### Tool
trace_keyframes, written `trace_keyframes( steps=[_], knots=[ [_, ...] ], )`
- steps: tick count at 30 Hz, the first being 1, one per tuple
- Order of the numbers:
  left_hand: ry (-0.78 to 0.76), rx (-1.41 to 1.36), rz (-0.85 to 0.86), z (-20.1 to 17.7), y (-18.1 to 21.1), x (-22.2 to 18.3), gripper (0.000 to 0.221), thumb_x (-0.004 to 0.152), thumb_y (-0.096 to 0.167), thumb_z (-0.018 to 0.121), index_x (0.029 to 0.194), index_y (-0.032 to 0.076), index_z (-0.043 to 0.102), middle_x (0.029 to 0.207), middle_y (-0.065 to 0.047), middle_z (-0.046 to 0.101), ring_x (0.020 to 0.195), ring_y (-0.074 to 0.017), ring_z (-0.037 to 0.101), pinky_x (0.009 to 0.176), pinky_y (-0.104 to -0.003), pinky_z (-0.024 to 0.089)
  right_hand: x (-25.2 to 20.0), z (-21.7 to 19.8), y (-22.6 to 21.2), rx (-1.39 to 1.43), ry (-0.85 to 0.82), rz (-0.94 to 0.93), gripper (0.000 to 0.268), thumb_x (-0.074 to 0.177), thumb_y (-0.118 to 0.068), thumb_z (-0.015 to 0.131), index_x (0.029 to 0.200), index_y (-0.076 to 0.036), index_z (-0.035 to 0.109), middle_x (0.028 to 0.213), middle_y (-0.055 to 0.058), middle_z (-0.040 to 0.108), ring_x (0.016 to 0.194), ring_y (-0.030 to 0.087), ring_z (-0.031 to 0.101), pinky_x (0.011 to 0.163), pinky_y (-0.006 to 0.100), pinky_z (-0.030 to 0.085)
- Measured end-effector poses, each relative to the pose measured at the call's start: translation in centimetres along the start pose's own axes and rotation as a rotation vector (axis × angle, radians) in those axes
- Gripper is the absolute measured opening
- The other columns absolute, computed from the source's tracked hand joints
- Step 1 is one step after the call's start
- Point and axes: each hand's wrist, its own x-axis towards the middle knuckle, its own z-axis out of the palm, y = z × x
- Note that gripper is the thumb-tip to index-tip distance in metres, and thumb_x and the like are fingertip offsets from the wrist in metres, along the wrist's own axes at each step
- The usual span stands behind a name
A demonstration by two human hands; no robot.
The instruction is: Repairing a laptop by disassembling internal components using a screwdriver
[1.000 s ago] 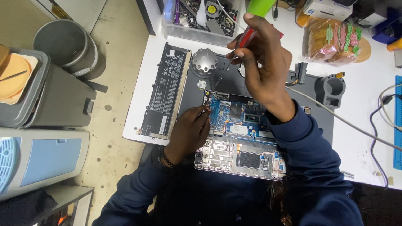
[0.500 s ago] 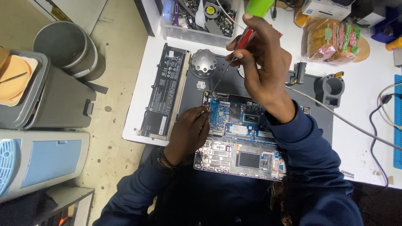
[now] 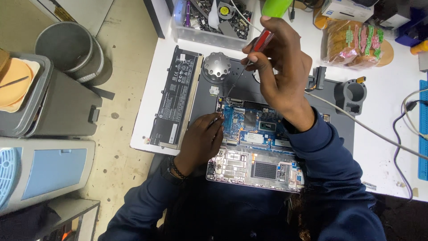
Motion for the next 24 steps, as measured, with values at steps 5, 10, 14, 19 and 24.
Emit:
trace_keyframes(
  steps=[5, 10, 14, 19, 24],
  knots=[
    [-0.004, -0.009, -0.004, -0.1, 0.1, 0.0, 0.028, 0.103, 0.011, 0.057, 0.123, -0.006, 0.066, 0.124, -0.021, 0.066, 0.108, -0.0395, 0.066, 0.089, -0.049, 0.058, -0.4, -0.2, -0.7, -0.058, -0.035, -0.042, 0.034, 0.115, 0.000, 0.063, 0.143, 0.000, 0.043, 0.123, 0.024, 0.062, 0.100, 0.033, 0.081, 0.082, 0.037, 0.071],
    [-0.016, 0.014, -0.004, 0.1, 0.1, -0.1, 0.028, 0.102, 0.011, 0.058, 0.123, -0.006, 0.066, 0.125, -0.022, 0.066, 0.109, -0.0395, 0.065, 0.091, -0.050, 0.057, 0.6, -0.8, -2.5, 0.020, -0.144, 0.090, 0.027, 0.117, -0.006, 0.051, 0.138, -0.001, 0.035, 0.109, 0.023, 0.071, 0.092, 0.032, 0.078, 0.080, 0.037, 0.070],
    [0.018, 0.017, -0.005, 0.2, 0.2, 0.0, 0.025, 0.101, 0.009, 0.059, 0.120, -0.005, 0.067, 0.123, -0.019, 0.065, 0.106, -0.0383, 0.065, 0.089, -0.049, 0.056, 0.1, 0.6, -1.8, -0.115, -0.146, 0.012, 0.025, 0.119, -0.008, 0.046, 0.138, -0.002, 0.031, 0.094, 0.019, 0.073, 0.077, 0.029, 0.078, 0.062, 0.034, 0.064],
    [0.039, 0.014, 0.026, 0.1, 0.3, -0.2, 0.024, 0.101, 0.007, 0.061, 0.121, -0.005, 0.065, 0.125, -0.022, 0.064, 0.108, -0.0395, 0.065, 0.093, -0.049, 0.056, 0.9, 1.7, -1.7, -0.223, -0.041, 0.057, 0.032, 0.116, -0.028, 0.053, 0.136, -0.006, 0.042, 0.081, 0.006, 0.050, 0.058, 0.018, 0.052, 0.055, 0.032, 0.038],
    [0.025, -0.002, 0.027, 0.0, 0.2, -0.1, 0.022, 0.100, 0.007, 0.062, 0.119, -0.005, 0.066, 0.123, -0.022, 0.065, 0.106, -0.0392, 0.065, 0.090, -0.048, 0.056, 1.9, 1.6, -2.7, -0.321, 0.107, -0.116, 0.021, 0.114, -0.018, 0.054, 0.119, 0.003, 0.055, 0.091, 0.014, 0.062, 0.074, 0.028, 0.056, 0.066, 0.039, 0.044]
  ],
)
